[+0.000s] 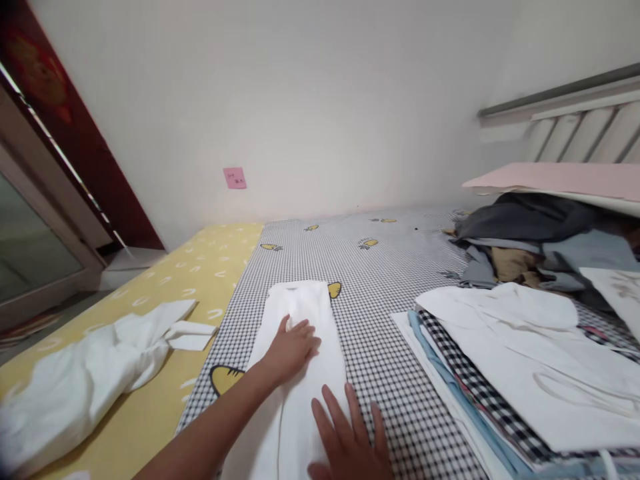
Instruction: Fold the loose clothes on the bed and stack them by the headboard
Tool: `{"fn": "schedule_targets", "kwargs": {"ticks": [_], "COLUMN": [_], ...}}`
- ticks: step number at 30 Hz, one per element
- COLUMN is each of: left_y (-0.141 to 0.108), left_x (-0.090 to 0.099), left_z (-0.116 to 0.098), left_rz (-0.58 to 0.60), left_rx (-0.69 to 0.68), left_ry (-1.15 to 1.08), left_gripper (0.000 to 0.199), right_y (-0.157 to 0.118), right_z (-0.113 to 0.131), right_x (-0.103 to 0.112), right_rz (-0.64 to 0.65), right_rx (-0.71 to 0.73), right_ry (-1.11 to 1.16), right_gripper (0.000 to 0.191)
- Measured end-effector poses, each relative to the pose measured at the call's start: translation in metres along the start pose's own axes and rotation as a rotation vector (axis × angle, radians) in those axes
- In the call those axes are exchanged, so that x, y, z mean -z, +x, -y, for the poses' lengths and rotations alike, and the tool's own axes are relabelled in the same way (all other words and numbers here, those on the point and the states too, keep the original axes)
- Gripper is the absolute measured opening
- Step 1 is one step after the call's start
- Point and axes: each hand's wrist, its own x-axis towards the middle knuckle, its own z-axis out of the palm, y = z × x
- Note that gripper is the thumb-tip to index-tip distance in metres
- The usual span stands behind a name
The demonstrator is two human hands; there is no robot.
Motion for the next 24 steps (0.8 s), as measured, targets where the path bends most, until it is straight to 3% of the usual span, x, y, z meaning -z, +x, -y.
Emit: {"fn": "schedule_targets", "kwargs": {"ticks": [2, 5, 9, 13, 16, 19, 21, 24], "left_y": [-0.008, -0.017, -0.040, -0.106, -0.175, -0.235, -0.259, -0.270], "left_x": [-0.010, -0.007, 0.021, 0.033, 0.017, -0.011, -0.029, -0.048], "left_z": [0.008, 0.017, 0.013, 0.013, 0.022, 0.030, 0.032, 0.030], "left_rz": [0.089, 0.088, -0.063, -0.286, -0.339, -0.341, -0.392, -0.484], "left_rx": [-0.011, 0.014, 0.077, -0.009, -0.175, -0.218, -0.159, -0.089], "left_ry": [-0.047, -0.106, -0.137, 0.063, 0.333, 0.504, 0.560, 0.580], "left_gripper": [0.038, 0.047, 0.046, 0.040, 0.054, 0.063, 0.064, 0.061], "right_y": [0.001, -0.004, -0.010, -0.033, -0.062, -0.085, -0.092, -0.089], "right_z": [-0.004, -0.009, -0.016, -0.029, -0.035, -0.036, -0.034, -0.032], "right_x": [-0.015, -0.016, 0.007, 0.033, 0.049, 0.064, 0.070, 0.068], "right_rz": [0.031, 0.125, 0.231, 0.141, 0.064, 0.083, 0.108, 0.112], "right_rx": [0.106, 0.110, 0.087, 0.001, 0.039, 0.055, 0.056, 0.084], "right_ry": [-0.067, -0.021, 0.160, 0.188, 0.033, -0.115, -0.168, -0.200], "right_gripper": [0.065, 0.061, 0.054, 0.058, 0.068, 0.079, 0.084, 0.086]}}
